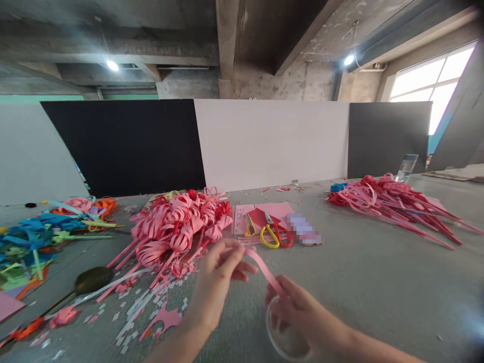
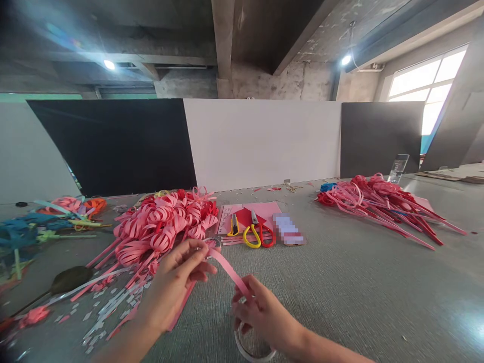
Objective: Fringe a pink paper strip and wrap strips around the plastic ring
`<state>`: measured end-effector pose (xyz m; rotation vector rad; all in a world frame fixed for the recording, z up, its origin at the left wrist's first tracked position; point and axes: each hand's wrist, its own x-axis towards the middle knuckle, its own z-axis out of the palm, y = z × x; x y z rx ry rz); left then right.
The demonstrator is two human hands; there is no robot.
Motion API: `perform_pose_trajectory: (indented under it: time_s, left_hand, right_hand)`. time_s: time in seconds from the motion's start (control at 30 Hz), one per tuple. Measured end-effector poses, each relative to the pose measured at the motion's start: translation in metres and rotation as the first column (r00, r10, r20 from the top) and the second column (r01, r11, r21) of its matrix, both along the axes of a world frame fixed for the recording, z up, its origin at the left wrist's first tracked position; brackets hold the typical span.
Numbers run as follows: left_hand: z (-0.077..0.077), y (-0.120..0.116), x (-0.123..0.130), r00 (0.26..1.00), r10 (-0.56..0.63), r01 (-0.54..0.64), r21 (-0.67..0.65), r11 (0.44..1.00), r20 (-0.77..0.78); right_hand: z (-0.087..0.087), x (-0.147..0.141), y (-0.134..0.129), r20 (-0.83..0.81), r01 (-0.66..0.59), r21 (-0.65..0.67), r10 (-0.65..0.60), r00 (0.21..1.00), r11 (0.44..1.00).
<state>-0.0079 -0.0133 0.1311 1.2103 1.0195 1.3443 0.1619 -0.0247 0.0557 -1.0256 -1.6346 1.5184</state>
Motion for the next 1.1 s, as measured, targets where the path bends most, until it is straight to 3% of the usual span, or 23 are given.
perform_pose_trajectory:
  time_s: [0.1,0.2,0.4,0.53,0.63,0.73,0.9,1.0,1.1]
  left_hand:
    - [-0.003,0.025,-0.019,0.990,0.127,-0.122,0.079,0.989,-0.059]
    - [-0.012,0.046,-0.034,0.967,0.215,-0.197,0.132,0.972,-0.137]
    - [-0.030,0.061,-0.043,0.921,0.261,-0.205,0.209,0.956,-0.290]
    - [-0.035,0.064,-0.047,0.844,0.292,-0.161,0.307,0.938,-0.449]
    - [-0.038,0.069,-0.050,0.833,0.241,-0.111,0.277,0.954,-0.497]
    - [-0.042,0.074,-0.053,0.862,0.180,-0.091,0.204,0.975,-0.473]
    - [-0.047,0.078,-0.052,0.889,0.109,-0.060,0.122,0.991,-0.445]
    - [-0.049,0.077,-0.050,0.888,0.077,-0.038,0.094,0.995,-0.454]
    - [-0.055,0.077,-0.047,0.872,0.068,-0.027,0.091,0.995,-0.484]
  right_hand:
    - [0.003,0.014,0.016,-0.081,-0.157,-0.178,0.145,0.986,0.971]
    - [0.000,0.029,0.033,-0.160,-0.170,-0.253,0.132,0.978,0.952]
    - [-0.002,0.047,0.050,-0.221,-0.133,-0.186,0.090,0.971,0.973]
    - [0.004,0.056,0.054,-0.020,-0.137,-0.060,0.136,0.990,0.989]
    - [0.004,0.063,0.058,0.156,-0.095,0.067,0.083,0.984,0.993]
    - [-0.002,0.066,0.065,0.132,-0.004,0.130,-0.013,0.991,0.991]
    - [-0.017,0.073,0.081,-0.116,0.186,0.011,-0.183,0.976,0.983]
    - [-0.023,0.080,0.088,-0.121,0.253,-0.047,-0.257,0.959,0.966]
    - [-0.027,0.085,0.093,-0.067,0.291,-0.020,-0.292,0.954,0.956]
